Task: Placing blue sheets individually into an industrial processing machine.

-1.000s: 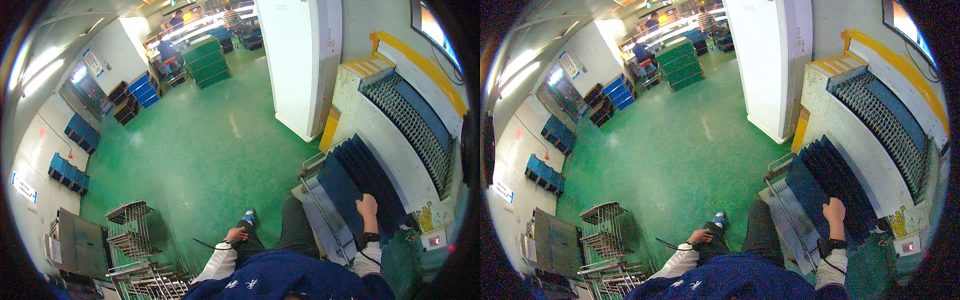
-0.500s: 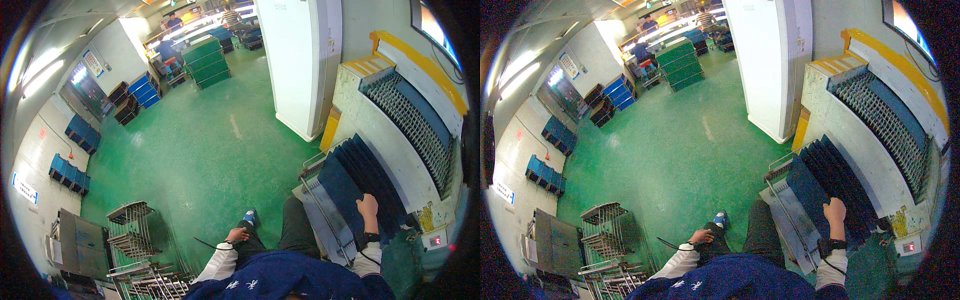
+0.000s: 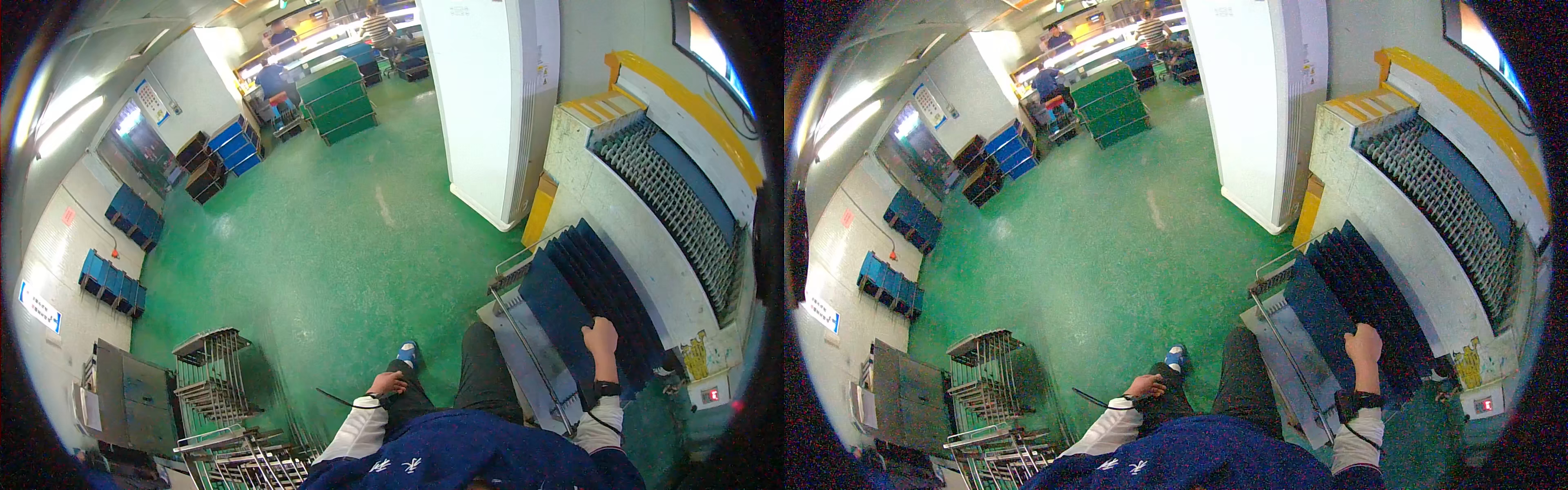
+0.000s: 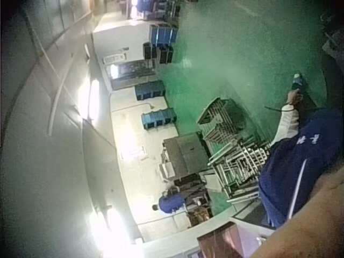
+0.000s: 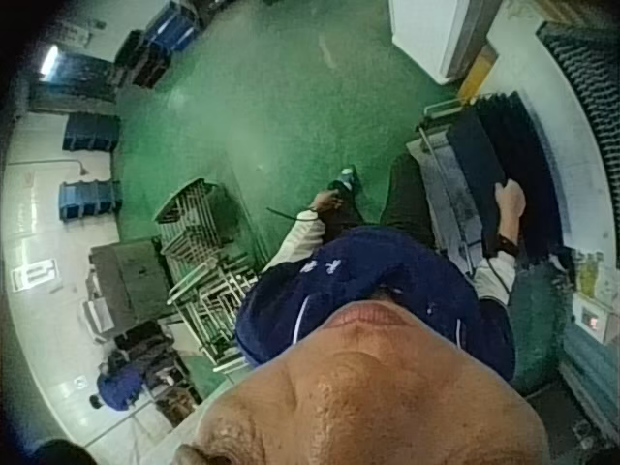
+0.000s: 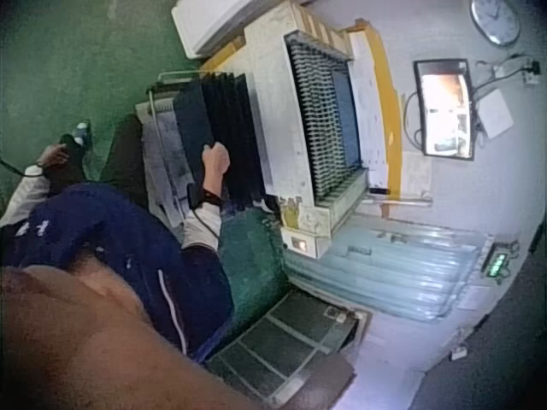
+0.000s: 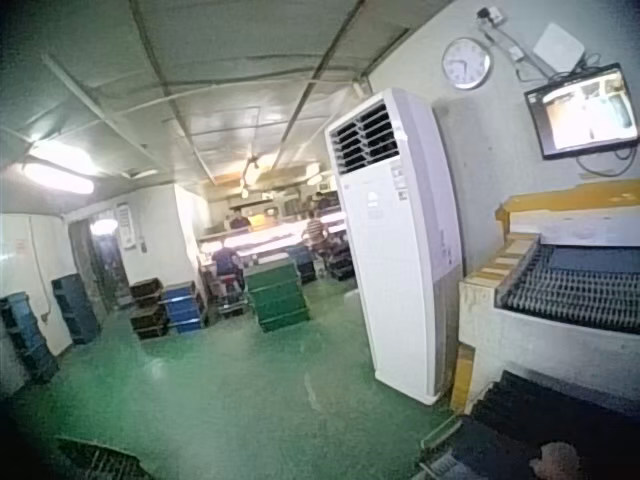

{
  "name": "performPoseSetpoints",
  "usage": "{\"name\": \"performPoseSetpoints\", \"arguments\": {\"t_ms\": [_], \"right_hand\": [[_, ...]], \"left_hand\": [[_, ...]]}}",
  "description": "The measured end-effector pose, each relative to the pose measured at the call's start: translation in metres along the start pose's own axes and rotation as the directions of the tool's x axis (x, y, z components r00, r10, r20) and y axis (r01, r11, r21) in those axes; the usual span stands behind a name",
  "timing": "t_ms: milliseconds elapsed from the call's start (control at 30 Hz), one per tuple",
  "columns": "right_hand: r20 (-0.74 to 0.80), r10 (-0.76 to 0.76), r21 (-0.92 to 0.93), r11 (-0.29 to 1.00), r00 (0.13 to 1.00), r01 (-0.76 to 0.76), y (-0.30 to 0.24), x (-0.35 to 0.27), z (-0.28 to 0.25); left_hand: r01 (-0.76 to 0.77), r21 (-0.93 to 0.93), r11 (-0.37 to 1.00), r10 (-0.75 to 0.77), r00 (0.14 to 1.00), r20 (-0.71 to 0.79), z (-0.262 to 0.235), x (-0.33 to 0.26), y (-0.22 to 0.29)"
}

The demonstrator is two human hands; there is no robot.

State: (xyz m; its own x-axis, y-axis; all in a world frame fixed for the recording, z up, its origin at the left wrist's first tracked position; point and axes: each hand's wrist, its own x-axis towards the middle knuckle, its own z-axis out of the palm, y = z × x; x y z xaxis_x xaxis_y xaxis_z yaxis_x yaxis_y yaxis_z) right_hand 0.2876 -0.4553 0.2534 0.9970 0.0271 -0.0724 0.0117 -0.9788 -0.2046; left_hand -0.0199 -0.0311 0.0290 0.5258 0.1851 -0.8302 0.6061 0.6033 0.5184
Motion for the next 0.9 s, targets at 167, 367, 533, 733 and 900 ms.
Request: {"name": "performPoseSetpoints", "arguments": {"t_ms": [167,367,533,733,900], "right_hand": [[0.054,0.043,0.007,0.999,0.998,-0.043,-0.006,-0.002,-0.008],[-0.005,-0.002,-0.003,1.000,1.000,0.002,0.000,0.000,0.002],[0.037,0.024,0.030,0.999,0.999,-0.025,-0.006,-0.002,-0.008],[0.069,0.045,0.020,0.999,0.997,-0.046,-0.012,-0.005,-0.015],[0.051,0.028,0.027,0.999,0.998,-0.029,-0.006,-0.003,-0.009]], "left_hand": [[0.005,-0.012,1.000,-0.005,1.000,-0.003,0.002,-0.002,0.001],[0.007,-0.007,1.000,-0.007,1.000,0.002,-0.002,0.003,-0.002],[0.000,0.004,1.000,0.000,1.000,0.015,-0.003,0.005,-0.002],[0.002,0.022,1.000,-0.002,1.000,0.006,-0.004,0.004,-0.002],[0.004,0.028,1.000,-0.004,1.000,-0.002,-0.002,0.003,0.000]]}}
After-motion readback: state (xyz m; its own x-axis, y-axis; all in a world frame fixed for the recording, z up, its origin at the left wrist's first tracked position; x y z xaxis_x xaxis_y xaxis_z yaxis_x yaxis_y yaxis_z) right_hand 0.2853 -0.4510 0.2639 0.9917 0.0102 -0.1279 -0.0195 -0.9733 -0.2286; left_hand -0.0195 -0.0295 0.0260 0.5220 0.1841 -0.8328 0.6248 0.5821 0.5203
